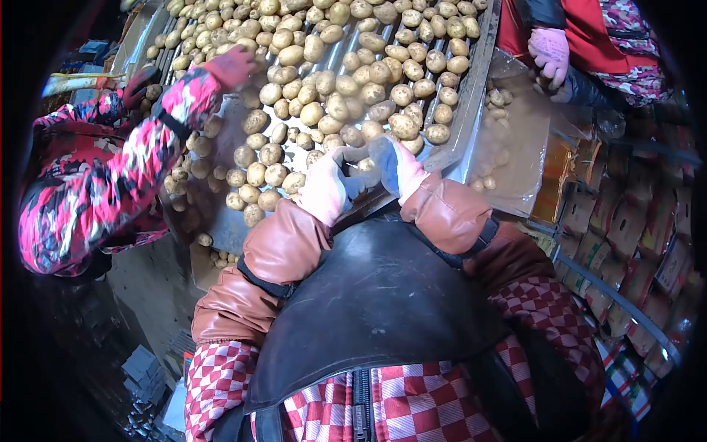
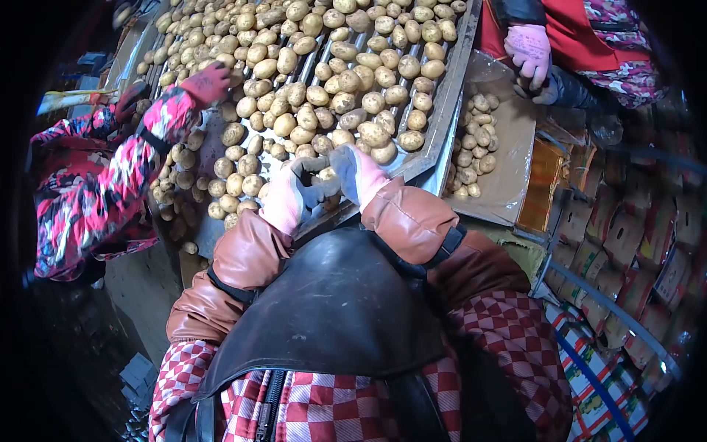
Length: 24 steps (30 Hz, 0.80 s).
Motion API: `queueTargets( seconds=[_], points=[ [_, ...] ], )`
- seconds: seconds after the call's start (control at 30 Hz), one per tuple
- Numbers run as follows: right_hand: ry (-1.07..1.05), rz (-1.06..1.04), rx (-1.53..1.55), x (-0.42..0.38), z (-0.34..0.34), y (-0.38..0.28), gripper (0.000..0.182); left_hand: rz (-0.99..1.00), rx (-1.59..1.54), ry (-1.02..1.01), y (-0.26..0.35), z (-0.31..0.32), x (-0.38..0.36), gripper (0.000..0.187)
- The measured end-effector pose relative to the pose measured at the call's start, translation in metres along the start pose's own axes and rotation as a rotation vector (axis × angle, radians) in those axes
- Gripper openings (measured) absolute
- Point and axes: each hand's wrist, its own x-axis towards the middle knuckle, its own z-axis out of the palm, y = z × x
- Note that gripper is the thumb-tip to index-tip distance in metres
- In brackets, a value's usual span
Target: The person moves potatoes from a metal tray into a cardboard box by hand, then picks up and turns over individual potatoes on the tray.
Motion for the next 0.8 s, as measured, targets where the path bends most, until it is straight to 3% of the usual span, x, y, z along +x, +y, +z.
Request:
queueTargets(
  seconds=[0.03, 0.07, 0.13, 0.17, 0.23, 0.27, 0.3, 0.37, 0.43, 0.5, 0.53, 0.57, 0.6, 0.63, 0.7, 0.77, 0.8],
  points=[
    [0.055, -0.016, 0.07, 0.001, -0.002, 0.003, 0.027, -0.103, -0.26, -0.015, 0.004, 0.002, -0.002, 0.037],
    [0.06, -0.019, 0.073, -0.002, -0.003, 0.0, 0.027, -0.105, -0.257, -0.02, 0.001, 0.001, 0.0, 0.037],
    [0.013, -0.326, -0.368, -0.019, 0.003, -0.014, 0.027, 0.196, 0.16, -0.108, -0.008, -0.003, 0.005, 0.036],
    [0.016, -0.328, -0.368, -0.033, 0.015, -0.028, 0.027, 0.196, 0.162, -0.112, -0.004, -0.004, 0.006, 0.036],
    [0.27, -0.146, -0.402, -0.059, 0.039, -0.054, 0.028, 0.064, 0.134, -0.207, 0.011, -0.007, 0.004, 0.035],
    [0.235, -0.086, -0.302, -0.045, 0.012, -0.044, 0.026, -0.086, -0.094, -0.262, 0.016, -0.008, -0.003, 0.048],
    [0.115, -0.104, -0.076, -0.044, 0.006, -0.05, 0.027, -0.088, -0.097, -0.26, 0.016, -0.012, -0.002, 0.048],
    [0.324, 0.06, -0.637, -0.084, 0.005, -0.086, 0.031, -0.127, -0.19, -0.358, 0.008, -0.023, 0.005, 0.054],
    [0.17, -0.185, -1.324, -0.109, -0.066, -0.062, 0.031, -0.045, -0.401, -0.462, -0.017, -0.042, 0.024, 0.056],
    [0.233, -0.104, -1.841, -0.127, -0.081, -0.077, 0.038, -0.081, -0.446, -0.474, -0.008, -0.045, 0.023, 0.055],
    [0.363, -0.117, -1.695, -0.123, -0.077, -0.089, 0.038, -0.072, -0.454, -0.468, -0.01, -0.049, 0.025, 0.055],
    [0.469, 0.034, -1.714, -0.106, -0.049, -0.117, 0.036, 0.017, -0.402, -0.515, -0.015, -0.053, 0.027, 0.056],
    [0.533, -0.32, -1.567, -0.097, -0.055, -0.121, 0.032, 0.103, -0.344, -0.56, -0.02, -0.059, 0.03, 0.056],
    [0.48, -0.491, -1.678, -0.082, -0.049, -0.136, 0.034, 0.196, -0.06, -0.528, -0.022, -0.065, 0.037, 0.056],
    [0.402, -0.481, -1.877, -0.046, -0.043, -0.155, 0.041, 0.141, -0.281, -0.585, -0.025, -0.07, 0.038, 0.055],
    [0.417, -0.221, -2.027, -0.011, -0.043, -0.158, 0.046, 0.208, -0.184, -0.495, -0.025, -0.065, 0.033, 0.05],
    [0.401, -0.227, -2.028, 0.01, -0.051, -0.154, 0.046, 0.259, -0.086, -0.417, -0.025, -0.064, 0.029, 0.046]
  ],
)
